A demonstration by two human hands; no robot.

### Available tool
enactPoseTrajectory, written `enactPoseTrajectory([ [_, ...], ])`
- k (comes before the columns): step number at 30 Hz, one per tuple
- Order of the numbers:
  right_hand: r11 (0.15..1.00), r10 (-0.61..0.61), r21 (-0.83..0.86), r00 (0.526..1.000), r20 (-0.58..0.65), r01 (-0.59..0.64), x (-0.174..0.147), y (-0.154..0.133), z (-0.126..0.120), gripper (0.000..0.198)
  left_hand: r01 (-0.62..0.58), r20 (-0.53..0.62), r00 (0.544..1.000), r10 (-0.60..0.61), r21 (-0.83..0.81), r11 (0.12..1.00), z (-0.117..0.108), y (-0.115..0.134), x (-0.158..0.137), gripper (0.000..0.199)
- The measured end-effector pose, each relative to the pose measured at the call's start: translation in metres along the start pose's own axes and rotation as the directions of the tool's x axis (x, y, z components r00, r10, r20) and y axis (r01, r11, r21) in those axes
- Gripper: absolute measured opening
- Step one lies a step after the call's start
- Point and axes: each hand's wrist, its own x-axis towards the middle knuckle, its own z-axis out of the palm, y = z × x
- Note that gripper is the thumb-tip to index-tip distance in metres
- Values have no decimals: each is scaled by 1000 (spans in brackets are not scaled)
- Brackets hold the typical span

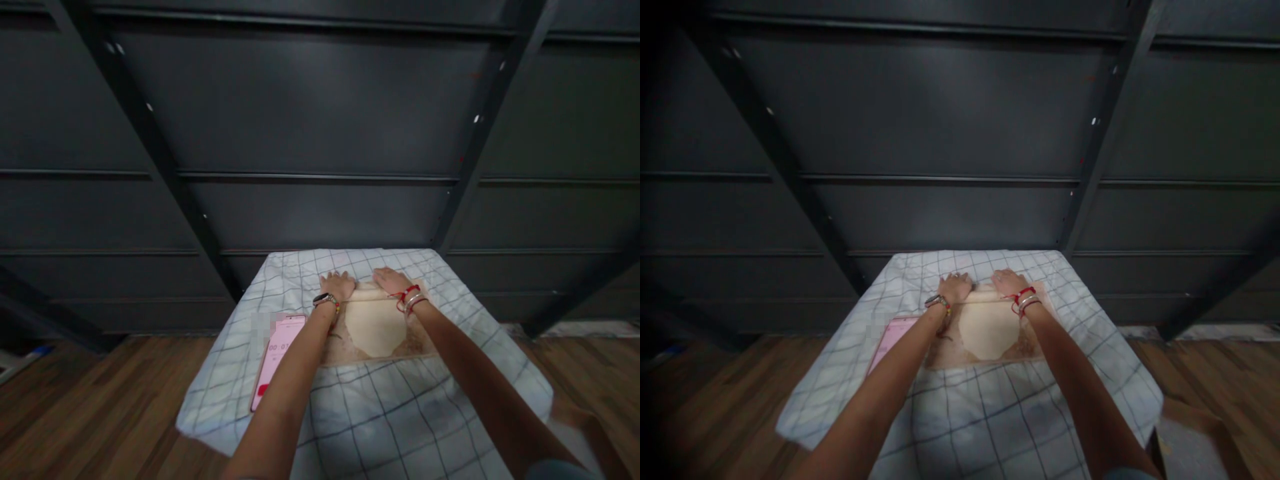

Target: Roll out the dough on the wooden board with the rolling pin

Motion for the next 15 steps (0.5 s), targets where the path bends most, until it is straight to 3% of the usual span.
enactPoseTrajectory([
  [5,999,34,-5,999,-32,-34,-34,-13,2,42,-48,-11,999,48,22,999,0,3,-32,42],
  [15,997,60,-47,985,-162,-68,-121,-47,23,51,-167,-144,974,174,58,984,-3,7,-123,48],
])
